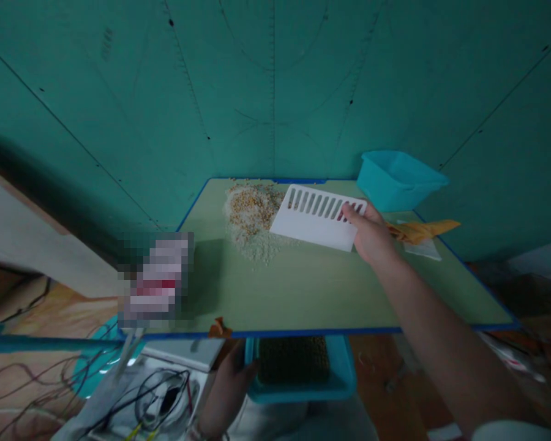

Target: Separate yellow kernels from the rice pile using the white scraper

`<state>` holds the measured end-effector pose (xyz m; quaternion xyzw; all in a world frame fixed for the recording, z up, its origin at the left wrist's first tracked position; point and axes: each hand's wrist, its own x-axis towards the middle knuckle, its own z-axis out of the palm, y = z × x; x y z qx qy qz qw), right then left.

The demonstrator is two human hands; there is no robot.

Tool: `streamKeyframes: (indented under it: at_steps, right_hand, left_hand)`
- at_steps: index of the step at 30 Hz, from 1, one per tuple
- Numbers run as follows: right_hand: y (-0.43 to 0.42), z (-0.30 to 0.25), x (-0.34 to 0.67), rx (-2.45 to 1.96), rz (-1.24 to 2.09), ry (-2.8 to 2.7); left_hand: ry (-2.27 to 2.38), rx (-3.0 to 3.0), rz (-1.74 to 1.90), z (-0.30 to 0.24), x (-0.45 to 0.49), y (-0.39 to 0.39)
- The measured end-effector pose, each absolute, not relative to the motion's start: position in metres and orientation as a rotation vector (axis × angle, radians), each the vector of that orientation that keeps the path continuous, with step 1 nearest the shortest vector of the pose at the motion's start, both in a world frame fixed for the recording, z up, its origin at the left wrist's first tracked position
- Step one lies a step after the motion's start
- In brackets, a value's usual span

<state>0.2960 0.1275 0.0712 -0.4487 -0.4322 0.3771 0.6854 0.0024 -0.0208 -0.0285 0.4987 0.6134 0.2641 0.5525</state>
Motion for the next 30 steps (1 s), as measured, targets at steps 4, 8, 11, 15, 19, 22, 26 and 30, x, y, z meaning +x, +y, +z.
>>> streamKeyframes:
  at_steps: [4,8,11,15,19,22,26,30]
  right_hand:
    - [0.127,0.072,0.296,-1.032,0.843,-0.982]
    - [0.125,0.074,0.295,-1.059,0.830,-1.010]
    - [0.124,0.075,0.294,-1.061,0.830,-1.023]
    - [0.124,0.075,0.294,-1.050,0.818,-1.032]
    - [0.124,0.075,0.295,-1.044,0.831,-1.012]
    - [0.125,0.075,0.295,-1.031,0.842,-0.996]
    - [0.126,0.074,0.295,-1.055,0.850,-0.992]
    - [0.125,0.074,0.295,-1.055,0.900,-0.927]
  left_hand:
    - [1.381,1.206,0.631,-0.028,0.005,-0.020]
    - [1.435,1.372,0.575,-0.027,-0.002,-0.021]
    - [1.509,1.471,0.501,-0.026,-0.005,-0.023]
    - [1.439,1.520,0.525,-0.024,-0.006,-0.023]
    - [1.387,1.473,0.544,-0.021,-0.008,-0.023]
    - [1.386,1.445,0.485,-0.018,-0.011,-0.022]
    - [1.407,1.498,0.446,-0.017,-0.012,-0.021]
    - [1.596,1.571,0.344,-0.017,-0.010,-0.022]
